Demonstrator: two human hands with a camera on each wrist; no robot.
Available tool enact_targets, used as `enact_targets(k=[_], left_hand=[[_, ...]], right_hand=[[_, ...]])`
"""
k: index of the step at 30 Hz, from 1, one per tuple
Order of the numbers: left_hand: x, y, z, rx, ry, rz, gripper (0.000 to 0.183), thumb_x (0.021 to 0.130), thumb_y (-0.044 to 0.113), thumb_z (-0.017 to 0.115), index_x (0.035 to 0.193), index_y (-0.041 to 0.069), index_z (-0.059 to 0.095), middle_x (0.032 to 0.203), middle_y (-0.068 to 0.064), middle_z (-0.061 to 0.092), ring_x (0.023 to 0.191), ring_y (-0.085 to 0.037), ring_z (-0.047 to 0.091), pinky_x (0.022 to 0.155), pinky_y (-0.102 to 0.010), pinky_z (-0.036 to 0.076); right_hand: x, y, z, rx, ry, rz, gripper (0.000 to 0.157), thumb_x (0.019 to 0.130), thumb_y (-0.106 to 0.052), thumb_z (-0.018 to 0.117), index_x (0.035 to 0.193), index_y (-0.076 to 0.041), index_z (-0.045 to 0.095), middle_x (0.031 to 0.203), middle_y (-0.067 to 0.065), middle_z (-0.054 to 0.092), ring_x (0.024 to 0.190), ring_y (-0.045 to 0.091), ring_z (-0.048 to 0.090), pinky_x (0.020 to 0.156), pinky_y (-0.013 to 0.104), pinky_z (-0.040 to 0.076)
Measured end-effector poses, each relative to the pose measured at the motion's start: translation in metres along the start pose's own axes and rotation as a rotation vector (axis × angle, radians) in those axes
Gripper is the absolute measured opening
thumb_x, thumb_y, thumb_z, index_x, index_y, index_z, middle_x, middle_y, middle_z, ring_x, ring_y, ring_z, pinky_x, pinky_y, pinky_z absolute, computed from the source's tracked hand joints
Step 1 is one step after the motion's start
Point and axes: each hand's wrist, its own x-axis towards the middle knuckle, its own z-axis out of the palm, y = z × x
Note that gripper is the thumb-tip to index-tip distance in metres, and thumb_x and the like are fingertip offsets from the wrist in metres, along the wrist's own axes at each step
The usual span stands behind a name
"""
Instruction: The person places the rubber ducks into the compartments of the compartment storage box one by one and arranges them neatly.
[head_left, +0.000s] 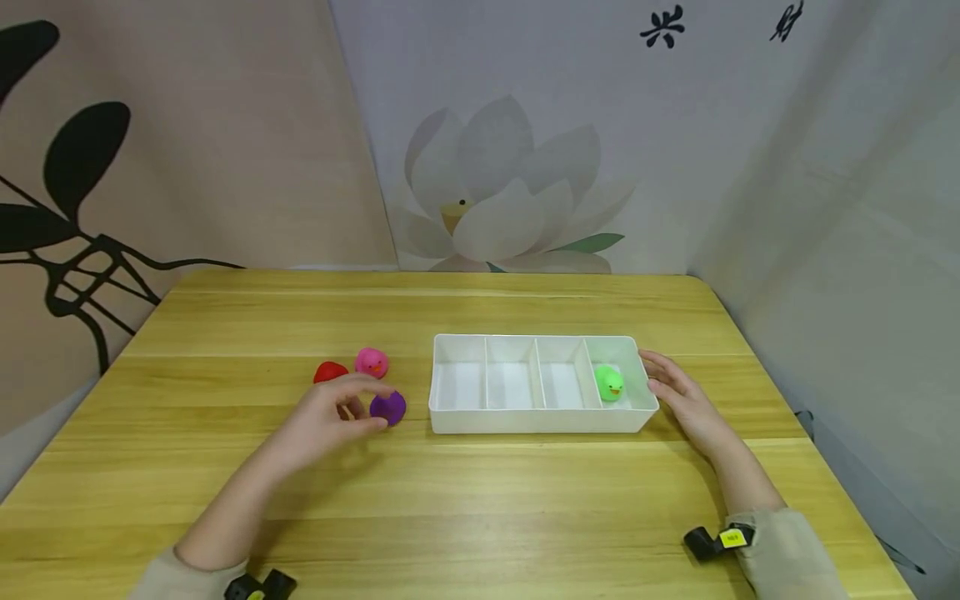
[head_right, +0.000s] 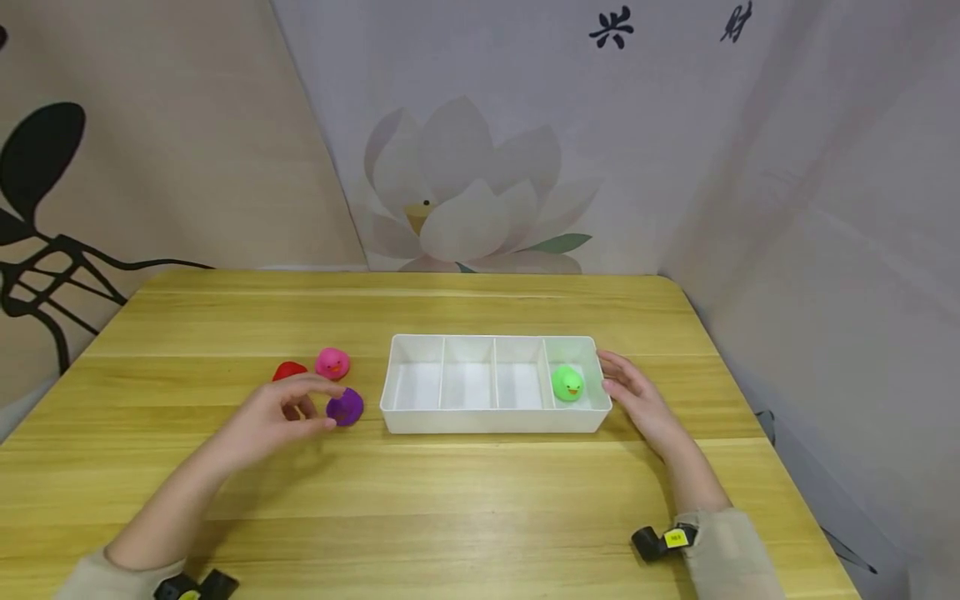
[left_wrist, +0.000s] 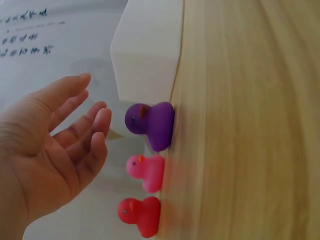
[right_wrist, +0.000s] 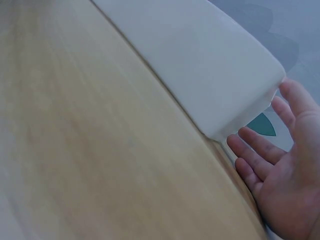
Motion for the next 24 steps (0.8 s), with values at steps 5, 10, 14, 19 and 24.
enact_targets(k=[5,10,14,19,24], left_hand=[[0.002,-0.013,-0.002,0.000,-0.031,-0.023,0.036,0.082,0.013,0.077,0.116,0.009,0.067,0.109,-0.007,0.062,0.074,-0.020,0.057,0.056,-0.030,0.050],[0.003,-0.023,-0.001,-0.039,-0.042,-0.046,0.035,0.085,0.014,0.074,0.118,0.009,0.065,0.106,-0.011,0.060,0.073,-0.022,0.057,0.052,-0.031,0.051],[0.003,-0.028,0.000,-0.070,-0.039,-0.074,0.036,0.086,0.014,0.073,0.120,0.008,0.064,0.104,-0.012,0.060,0.071,-0.022,0.056,0.051,-0.031,0.050],[0.005,-0.038,0.004,-0.068,-0.036,-0.077,0.035,0.086,0.013,0.073,0.120,0.007,0.064,0.099,-0.009,0.061,0.072,-0.020,0.056,0.055,-0.028,0.048],[0.007,-0.044,0.010,-0.050,-0.015,-0.059,0.032,0.086,0.013,0.073,0.116,0.008,0.066,0.107,-0.006,0.062,0.089,-0.022,0.058,0.069,-0.031,0.050]], right_hand=[[0.000,0.001,-0.001,0.000,0.003,0.002,0.049,0.104,-0.019,0.043,0.149,-0.006,0.028,0.142,0.028,0.034,0.119,0.007,0.041,0.092,0.015,0.034],[0.000,0.003,-0.002,0.005,0.003,-0.001,0.049,0.104,-0.019,0.043,0.149,-0.007,0.029,0.143,0.028,0.034,0.119,0.008,0.041,0.092,0.016,0.034],[0.002,0.003,-0.001,0.009,0.004,0.000,0.049,0.104,-0.019,0.043,0.149,-0.006,0.029,0.142,0.029,0.034,0.118,0.007,0.041,0.092,0.016,0.034],[0.002,0.002,-0.001,0.006,0.007,-0.005,0.049,0.104,-0.018,0.043,0.149,-0.006,0.029,0.142,0.029,0.034,0.118,0.006,0.041,0.092,0.015,0.034],[0.001,0.002,-0.002,0.001,0.009,-0.016,0.048,0.104,-0.018,0.042,0.148,-0.005,0.029,0.141,0.030,0.034,0.117,0.004,0.042,0.092,0.015,0.035]])
